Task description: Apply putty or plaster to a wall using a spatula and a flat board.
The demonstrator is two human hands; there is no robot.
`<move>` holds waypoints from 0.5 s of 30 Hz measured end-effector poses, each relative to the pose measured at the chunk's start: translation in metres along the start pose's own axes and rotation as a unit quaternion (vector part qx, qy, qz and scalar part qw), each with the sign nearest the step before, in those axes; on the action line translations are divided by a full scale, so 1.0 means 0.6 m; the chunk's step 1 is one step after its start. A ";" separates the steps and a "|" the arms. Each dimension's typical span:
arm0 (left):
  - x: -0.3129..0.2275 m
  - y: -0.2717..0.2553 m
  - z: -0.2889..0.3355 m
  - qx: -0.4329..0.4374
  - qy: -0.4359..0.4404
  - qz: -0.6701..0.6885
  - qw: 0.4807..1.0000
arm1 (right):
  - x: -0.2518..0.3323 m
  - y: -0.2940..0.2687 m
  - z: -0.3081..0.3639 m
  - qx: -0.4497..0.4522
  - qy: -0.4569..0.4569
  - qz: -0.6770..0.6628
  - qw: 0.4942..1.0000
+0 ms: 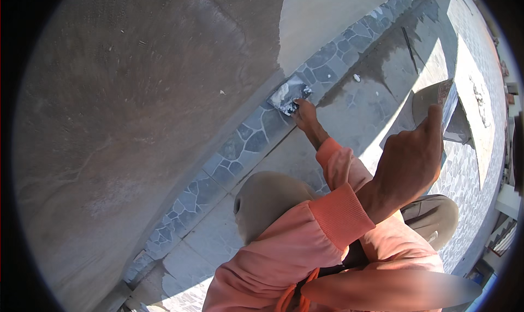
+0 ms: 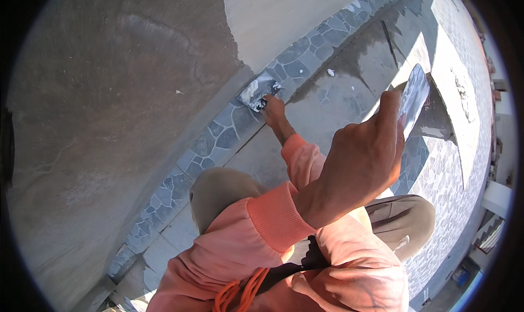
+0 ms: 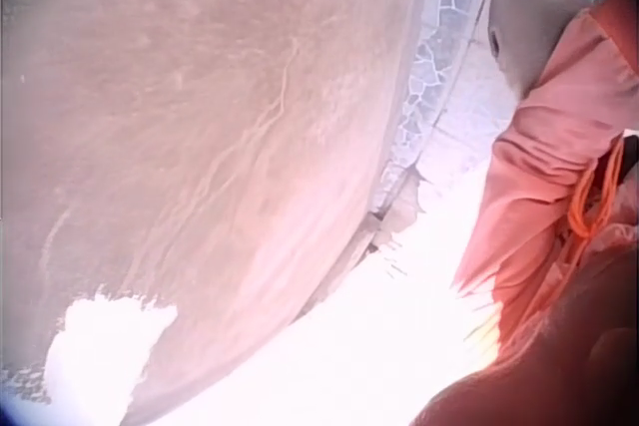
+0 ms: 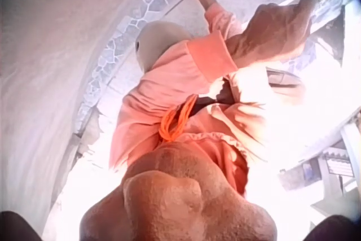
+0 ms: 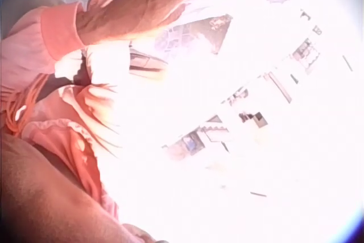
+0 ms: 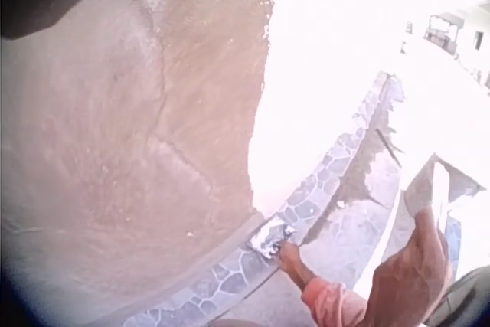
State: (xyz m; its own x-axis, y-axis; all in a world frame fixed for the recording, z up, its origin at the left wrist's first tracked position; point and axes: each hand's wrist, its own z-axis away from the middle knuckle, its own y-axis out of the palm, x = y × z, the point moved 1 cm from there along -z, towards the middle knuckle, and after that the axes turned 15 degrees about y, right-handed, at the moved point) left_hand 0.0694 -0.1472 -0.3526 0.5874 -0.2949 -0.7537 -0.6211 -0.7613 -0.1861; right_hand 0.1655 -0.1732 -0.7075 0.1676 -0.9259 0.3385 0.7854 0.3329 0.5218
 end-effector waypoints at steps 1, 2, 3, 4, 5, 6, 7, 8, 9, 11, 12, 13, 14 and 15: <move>-0.004 0.004 -0.001 -0.013 0.013 0.011 1.000 | 0.002 -0.002 -0.003 0.014 -0.008 -0.010 1.000; -0.010 0.008 0.000 -0.015 0.013 0.013 1.000 | 0.005 -0.005 -0.005 0.012 -0.009 -0.009 1.000; -0.017 0.011 0.001 -0.014 0.017 0.022 0.999 | 0.008 -0.007 -0.007 -0.010 -0.015 0.017 1.000; -0.020 0.011 0.003 -0.014 0.019 0.026 0.999 | 0.003 0.000 -0.007 -0.027 -0.016 0.042 0.999; -0.021 0.010 0.004 -0.008 0.019 0.029 0.999 | -0.004 0.009 -0.006 -0.025 -0.012 0.043 0.999; -0.022 0.006 0.009 -0.008 0.016 0.024 1.000 | -0.012 0.019 -0.005 -0.027 -0.005 0.034 0.999; -0.027 0.005 0.008 -0.007 0.018 0.028 0.999 | -0.006 0.014 -0.007 -0.037 -0.007 0.026 0.999; -0.031 0.004 0.008 -0.006 0.020 0.031 0.999 | -0.001 0.009 -0.009 -0.040 -0.010 0.028 0.999; -0.033 0.003 0.008 -0.008 0.021 0.035 0.999 | 0.003 0.004 -0.010 -0.051 -0.021 0.027 0.998; -0.037 -0.002 0.008 -0.018 0.020 0.040 0.999 | 0.003 0.010 -0.014 -0.054 -0.027 0.026 0.998; -0.038 -0.004 0.008 -0.019 0.021 0.038 0.999 | 0.005 0.010 -0.015 -0.061 -0.028 0.039 0.997; -0.038 -0.008 0.008 -0.018 0.017 0.043 0.999 | 0.004 0.014 -0.015 -0.067 -0.028 0.052 0.996; -0.038 -0.011 0.009 -0.017 0.013 0.048 0.999 | 0.001 0.018 -0.015 -0.065 -0.026 0.053 0.996; -0.038 -0.013 0.009 -0.019 0.013 0.045 0.999 | -0.001 0.022 -0.015 -0.072 -0.039 0.085 0.993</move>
State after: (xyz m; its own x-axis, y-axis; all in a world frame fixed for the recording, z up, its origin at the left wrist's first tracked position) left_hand 0.0580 -0.1311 -0.3376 0.5437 -0.3777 -0.7495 -0.6526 -0.7517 -0.0946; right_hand 0.1810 -0.1702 -0.7079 0.2622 -0.8404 0.4743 0.8284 0.4481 0.3362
